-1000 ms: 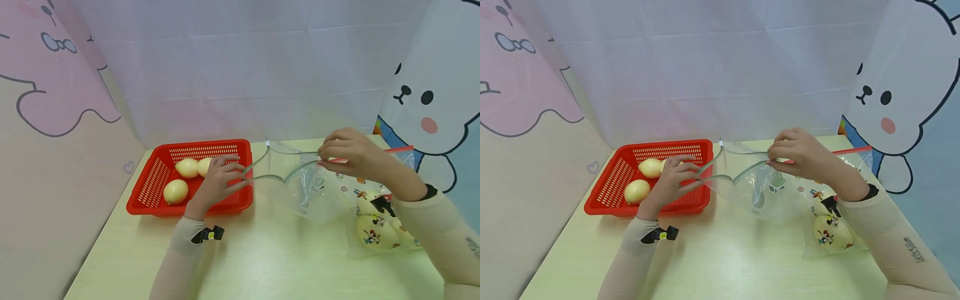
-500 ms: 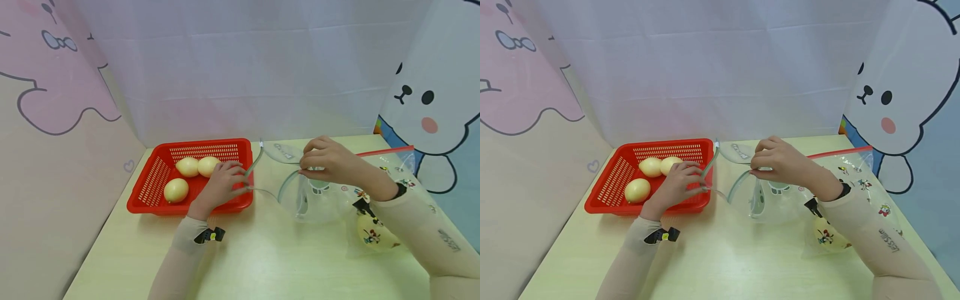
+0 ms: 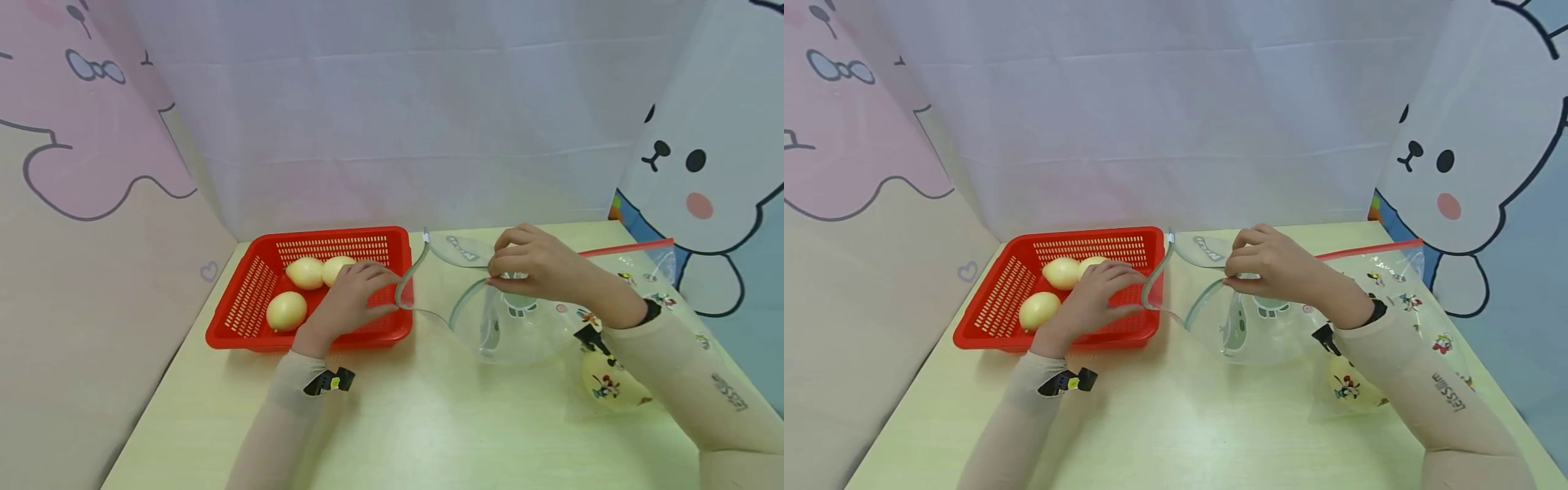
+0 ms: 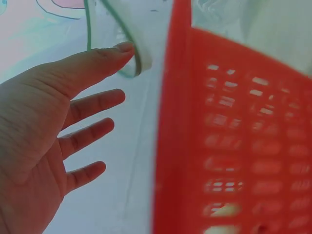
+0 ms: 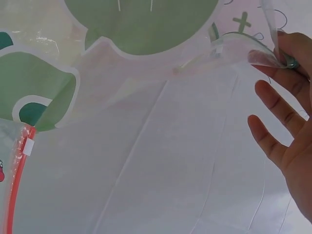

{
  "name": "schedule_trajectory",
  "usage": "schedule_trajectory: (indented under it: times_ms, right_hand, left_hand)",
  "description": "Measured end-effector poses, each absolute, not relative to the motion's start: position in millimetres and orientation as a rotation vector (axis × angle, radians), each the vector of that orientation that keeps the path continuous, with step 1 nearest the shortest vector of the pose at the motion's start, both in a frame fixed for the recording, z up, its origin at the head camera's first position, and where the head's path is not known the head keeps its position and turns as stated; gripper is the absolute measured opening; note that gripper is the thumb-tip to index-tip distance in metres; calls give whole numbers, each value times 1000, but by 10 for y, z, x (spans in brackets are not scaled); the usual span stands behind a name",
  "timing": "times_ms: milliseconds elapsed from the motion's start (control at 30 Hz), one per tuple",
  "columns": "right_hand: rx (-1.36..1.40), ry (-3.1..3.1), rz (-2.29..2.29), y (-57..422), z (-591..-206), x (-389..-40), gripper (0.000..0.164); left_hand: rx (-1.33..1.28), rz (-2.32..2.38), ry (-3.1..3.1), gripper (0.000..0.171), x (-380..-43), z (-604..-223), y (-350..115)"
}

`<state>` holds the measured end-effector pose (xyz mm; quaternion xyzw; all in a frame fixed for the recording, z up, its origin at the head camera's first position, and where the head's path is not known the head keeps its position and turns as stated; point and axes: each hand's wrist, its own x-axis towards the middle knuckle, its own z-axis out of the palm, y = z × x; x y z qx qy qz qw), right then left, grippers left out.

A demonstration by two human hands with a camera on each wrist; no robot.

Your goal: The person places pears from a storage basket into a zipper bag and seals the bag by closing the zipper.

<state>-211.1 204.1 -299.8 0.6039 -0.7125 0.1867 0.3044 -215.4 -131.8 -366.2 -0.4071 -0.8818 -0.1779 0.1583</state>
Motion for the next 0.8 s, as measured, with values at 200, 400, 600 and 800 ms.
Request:
schedule_trajectory:
  times_ms: [200, 400, 600, 800]
  right_hand:
    - [1597, -1889, 496, 2066, -2999, -2111, 36]
    - [1586, -1898, 497, 2098, -3009, -2102, 37]
    - [1594, -1903, 500, 2110, -3030, -2095, 37]
    - [1596, -1901, 502, 2095, -3037, -2087, 36]
  left_hand:
    - [-1040, -310, -2785, 52, -2215, -3347, -1513]
    - [-925, -59, -2992, 64, -2473, -3173, -1708]
    - [-881, 167, -3040, 67, -2801, -3319, -1863]
    - [-818, 306, -3109, 69, -3098, -3484, -1921]
